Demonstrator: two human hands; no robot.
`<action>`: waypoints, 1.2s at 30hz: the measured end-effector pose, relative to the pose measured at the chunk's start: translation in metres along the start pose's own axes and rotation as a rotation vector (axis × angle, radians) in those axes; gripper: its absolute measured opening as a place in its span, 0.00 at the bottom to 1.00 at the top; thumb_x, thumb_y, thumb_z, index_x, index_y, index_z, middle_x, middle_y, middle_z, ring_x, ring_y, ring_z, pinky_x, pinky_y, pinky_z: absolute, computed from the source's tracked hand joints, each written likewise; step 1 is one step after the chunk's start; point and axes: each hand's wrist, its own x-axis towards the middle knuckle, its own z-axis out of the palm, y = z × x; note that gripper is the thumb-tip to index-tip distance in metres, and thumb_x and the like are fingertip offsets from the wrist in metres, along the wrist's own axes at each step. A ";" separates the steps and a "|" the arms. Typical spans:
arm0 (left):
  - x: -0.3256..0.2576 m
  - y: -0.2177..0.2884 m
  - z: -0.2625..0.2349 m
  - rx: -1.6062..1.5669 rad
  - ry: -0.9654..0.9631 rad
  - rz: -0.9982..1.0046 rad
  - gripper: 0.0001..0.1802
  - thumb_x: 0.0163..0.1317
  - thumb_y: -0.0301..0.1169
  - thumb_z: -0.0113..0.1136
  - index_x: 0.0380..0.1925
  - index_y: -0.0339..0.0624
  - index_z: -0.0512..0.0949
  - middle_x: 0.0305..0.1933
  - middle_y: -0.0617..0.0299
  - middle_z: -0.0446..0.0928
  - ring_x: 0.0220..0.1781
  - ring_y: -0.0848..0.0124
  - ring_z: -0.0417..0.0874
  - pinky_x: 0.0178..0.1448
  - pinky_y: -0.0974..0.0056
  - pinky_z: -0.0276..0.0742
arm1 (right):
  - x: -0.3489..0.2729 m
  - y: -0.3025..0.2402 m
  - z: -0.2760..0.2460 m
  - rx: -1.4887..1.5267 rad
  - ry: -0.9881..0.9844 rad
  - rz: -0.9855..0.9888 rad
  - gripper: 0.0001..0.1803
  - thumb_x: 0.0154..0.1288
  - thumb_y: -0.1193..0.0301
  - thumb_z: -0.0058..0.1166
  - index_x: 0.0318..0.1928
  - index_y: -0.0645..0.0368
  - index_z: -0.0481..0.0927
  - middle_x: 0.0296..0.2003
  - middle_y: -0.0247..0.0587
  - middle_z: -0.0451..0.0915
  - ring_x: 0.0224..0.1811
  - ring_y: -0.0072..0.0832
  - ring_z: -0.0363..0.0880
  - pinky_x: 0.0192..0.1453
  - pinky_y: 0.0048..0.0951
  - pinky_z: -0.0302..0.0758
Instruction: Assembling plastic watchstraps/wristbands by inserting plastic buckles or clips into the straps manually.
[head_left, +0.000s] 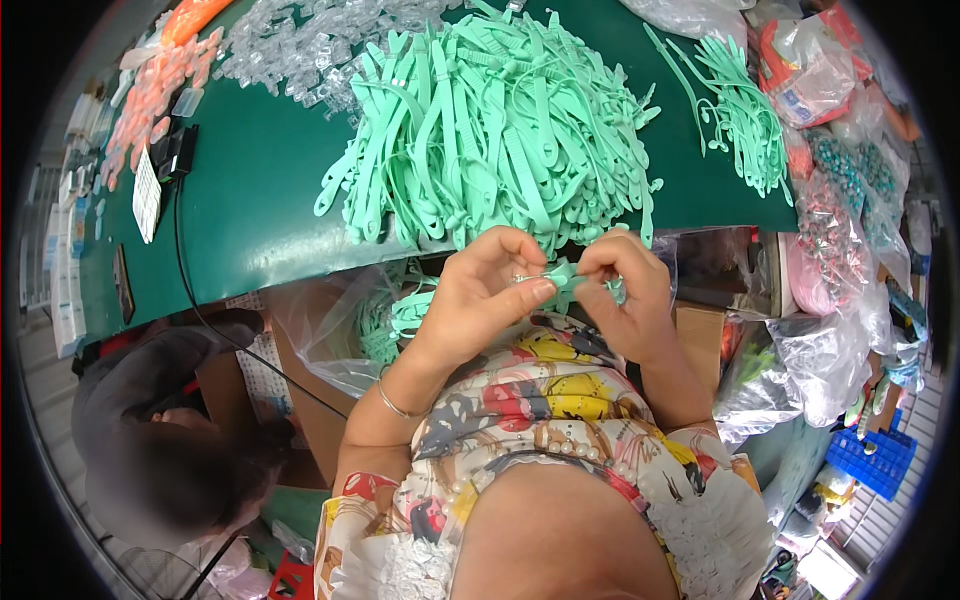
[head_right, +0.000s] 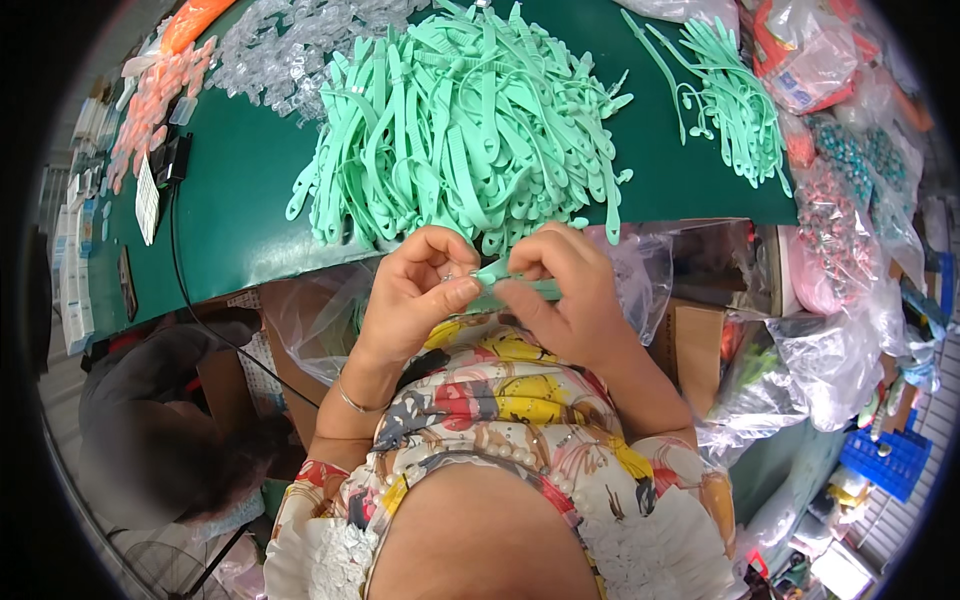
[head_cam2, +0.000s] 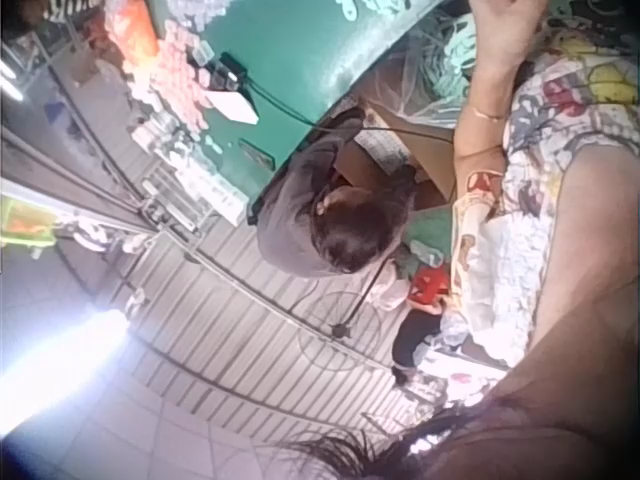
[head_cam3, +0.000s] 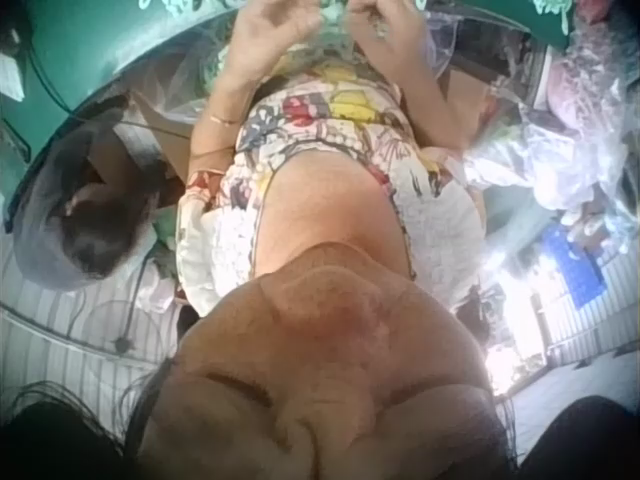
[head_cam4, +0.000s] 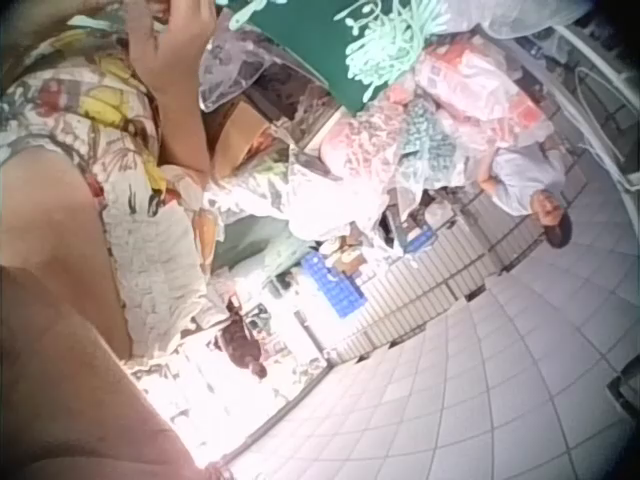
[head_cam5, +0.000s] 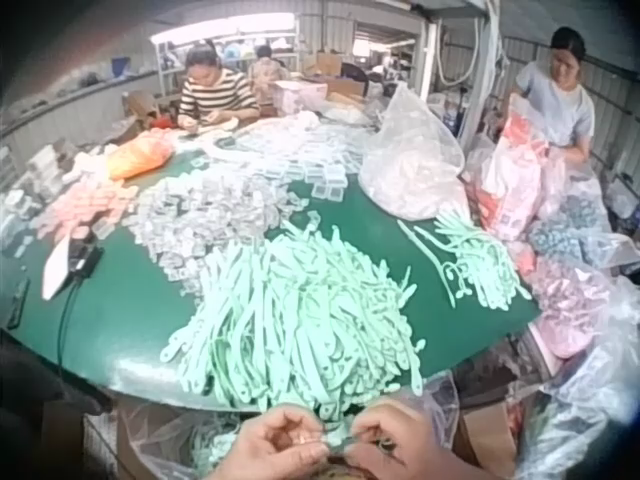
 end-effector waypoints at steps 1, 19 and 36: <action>0.000 -0.001 0.002 0.097 0.038 0.075 0.13 0.52 0.24 0.61 0.37 0.37 0.70 0.33 0.67 0.71 0.33 0.81 0.70 0.35 0.77 0.67 | -0.002 0.001 0.000 -0.001 0.002 0.001 0.05 0.54 0.73 0.54 0.30 0.61 0.74 0.24 0.37 0.72 0.22 0.26 0.70 0.25 0.23 0.65; -0.003 -0.005 -0.007 -0.292 -0.197 -0.217 0.07 0.53 0.27 0.56 0.22 0.35 0.74 0.18 0.62 0.73 0.15 0.82 0.66 0.19 0.76 0.61 | -0.019 0.019 0.016 0.998 -0.246 0.374 0.09 0.56 0.75 0.49 0.19 0.62 0.71 0.15 0.33 0.67 0.18 0.18 0.66 0.22 0.20 0.61; -0.008 0.008 -0.009 0.112 -0.150 -0.113 0.13 0.64 0.34 0.46 0.29 0.34 0.72 0.23 0.66 0.70 0.25 0.82 0.67 0.30 0.76 0.64 | -0.008 0.021 0.015 0.549 -0.083 0.101 0.14 0.51 0.73 0.61 0.38 0.65 0.74 0.31 0.40 0.74 0.32 0.25 0.71 0.36 0.23 0.67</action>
